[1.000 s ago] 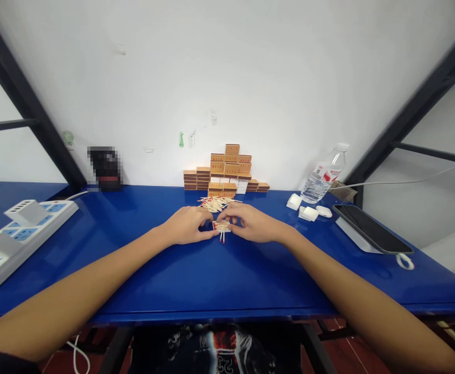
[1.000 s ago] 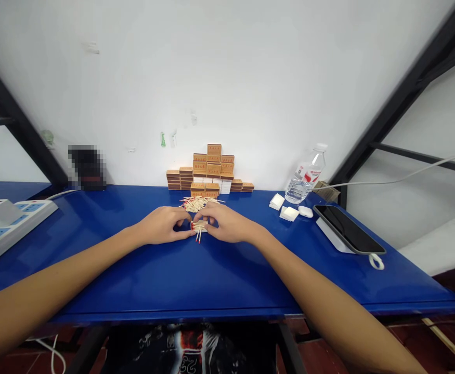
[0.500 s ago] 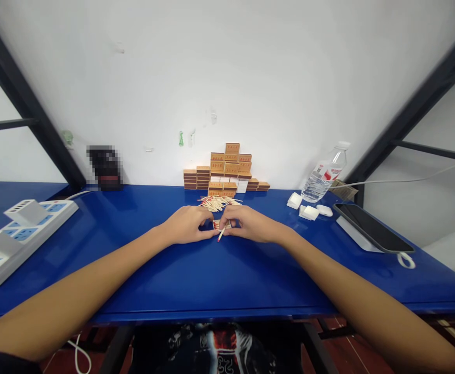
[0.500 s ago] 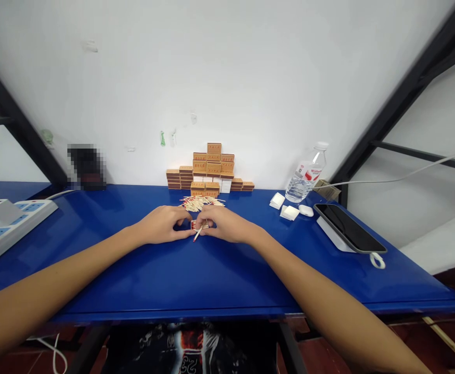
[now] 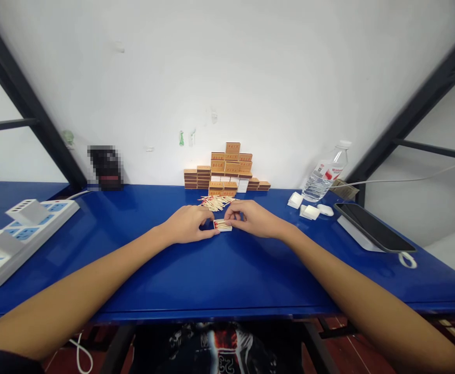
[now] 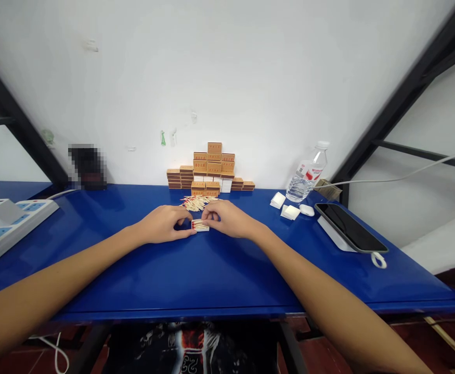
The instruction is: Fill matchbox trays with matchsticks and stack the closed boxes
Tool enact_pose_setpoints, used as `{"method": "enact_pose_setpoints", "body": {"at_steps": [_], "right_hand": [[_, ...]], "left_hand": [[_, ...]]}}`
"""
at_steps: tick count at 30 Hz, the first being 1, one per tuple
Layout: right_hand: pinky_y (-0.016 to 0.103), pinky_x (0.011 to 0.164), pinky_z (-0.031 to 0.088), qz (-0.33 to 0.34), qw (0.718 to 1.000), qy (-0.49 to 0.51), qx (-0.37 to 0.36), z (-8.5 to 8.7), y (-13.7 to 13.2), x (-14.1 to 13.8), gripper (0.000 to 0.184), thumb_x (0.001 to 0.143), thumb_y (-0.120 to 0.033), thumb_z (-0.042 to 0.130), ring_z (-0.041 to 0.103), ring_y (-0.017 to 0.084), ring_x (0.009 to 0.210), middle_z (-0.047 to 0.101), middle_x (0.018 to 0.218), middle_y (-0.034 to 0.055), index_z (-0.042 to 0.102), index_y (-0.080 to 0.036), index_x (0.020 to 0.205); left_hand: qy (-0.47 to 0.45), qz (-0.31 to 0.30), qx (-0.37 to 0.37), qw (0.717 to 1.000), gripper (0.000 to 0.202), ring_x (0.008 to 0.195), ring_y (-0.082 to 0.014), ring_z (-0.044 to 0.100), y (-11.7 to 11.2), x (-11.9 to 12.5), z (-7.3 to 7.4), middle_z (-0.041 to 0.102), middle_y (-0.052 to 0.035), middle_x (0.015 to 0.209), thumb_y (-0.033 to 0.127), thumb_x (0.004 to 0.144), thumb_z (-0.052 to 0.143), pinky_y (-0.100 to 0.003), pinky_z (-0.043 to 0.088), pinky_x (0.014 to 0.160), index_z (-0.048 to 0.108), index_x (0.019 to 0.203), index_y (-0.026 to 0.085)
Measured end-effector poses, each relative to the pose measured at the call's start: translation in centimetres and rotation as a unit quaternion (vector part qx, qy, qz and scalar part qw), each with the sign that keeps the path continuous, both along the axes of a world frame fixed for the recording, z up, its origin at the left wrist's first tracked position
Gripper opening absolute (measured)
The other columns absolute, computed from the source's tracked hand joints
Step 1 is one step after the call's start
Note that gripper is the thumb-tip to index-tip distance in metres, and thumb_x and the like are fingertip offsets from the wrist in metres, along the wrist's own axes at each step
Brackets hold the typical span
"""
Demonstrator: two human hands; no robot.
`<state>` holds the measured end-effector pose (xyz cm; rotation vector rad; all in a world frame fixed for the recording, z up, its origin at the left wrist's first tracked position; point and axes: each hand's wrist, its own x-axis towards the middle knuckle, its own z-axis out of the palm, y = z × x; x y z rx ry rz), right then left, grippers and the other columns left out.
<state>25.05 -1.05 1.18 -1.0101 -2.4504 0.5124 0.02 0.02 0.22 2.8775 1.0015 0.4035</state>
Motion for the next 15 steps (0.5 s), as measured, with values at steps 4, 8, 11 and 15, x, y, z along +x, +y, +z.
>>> {"method": "enact_pose_setpoints", "body": {"at_steps": [4,8,11,15], "right_hand": [[0.027,0.067,0.043,0.001,1.0,-0.001,0.002,-0.16,-0.18,-0.23,0.008,0.093,-0.021,0.068,0.057,0.014,0.071,0.068,0.079,0.0017,0.075,-0.018,0.09],[0.028,0.068,0.042,-0.001,1.0,-0.006,0.013,-0.09,-0.44,-0.37,0.011,0.094,-0.021,0.066,0.057,0.015,0.072,0.069,0.08,0.0028,0.075,-0.018,0.089],[0.028,0.07,0.042,-0.003,1.0,-0.014,0.021,-0.08,-0.42,-0.37,0.011,0.094,-0.02,0.066,0.057,0.015,0.073,0.069,0.082,0.0037,0.076,-0.018,0.089],[0.028,0.069,0.041,-0.012,0.999,-0.012,0.029,-0.06,-0.31,-0.33,0.009,0.093,-0.018,0.068,0.057,0.015,0.073,0.068,0.079,0.0027,0.075,-0.018,0.087]], "left_hand": [[0.003,0.003,0.0,1.0,0.034,0.072,-0.0171,0.062,-0.07,0.02,0.02,0.071,-0.0021,0.085,0.052,0.096,0.064,-0.029,0.037,0.063,0.071,0.093,0.018],[-0.001,-0.003,0.007,1.0,0.034,0.07,-0.0167,0.061,0.0,0.0,-0.03,0.07,-0.0021,0.083,0.051,0.096,0.065,-0.029,0.037,0.062,0.07,0.092,0.018],[0.0,-0.002,0.009,1.0,0.034,0.069,-0.0165,0.06,0.05,-0.02,-0.07,0.07,-0.0019,0.082,0.052,0.095,0.065,-0.029,0.036,0.061,0.071,0.09,0.018],[-0.004,-0.001,0.006,1.0,0.034,0.069,-0.0165,0.06,0.03,-0.03,-0.07,0.07,-0.0018,0.082,0.052,0.095,0.065,-0.029,0.036,0.061,0.073,0.095,0.019]]}}
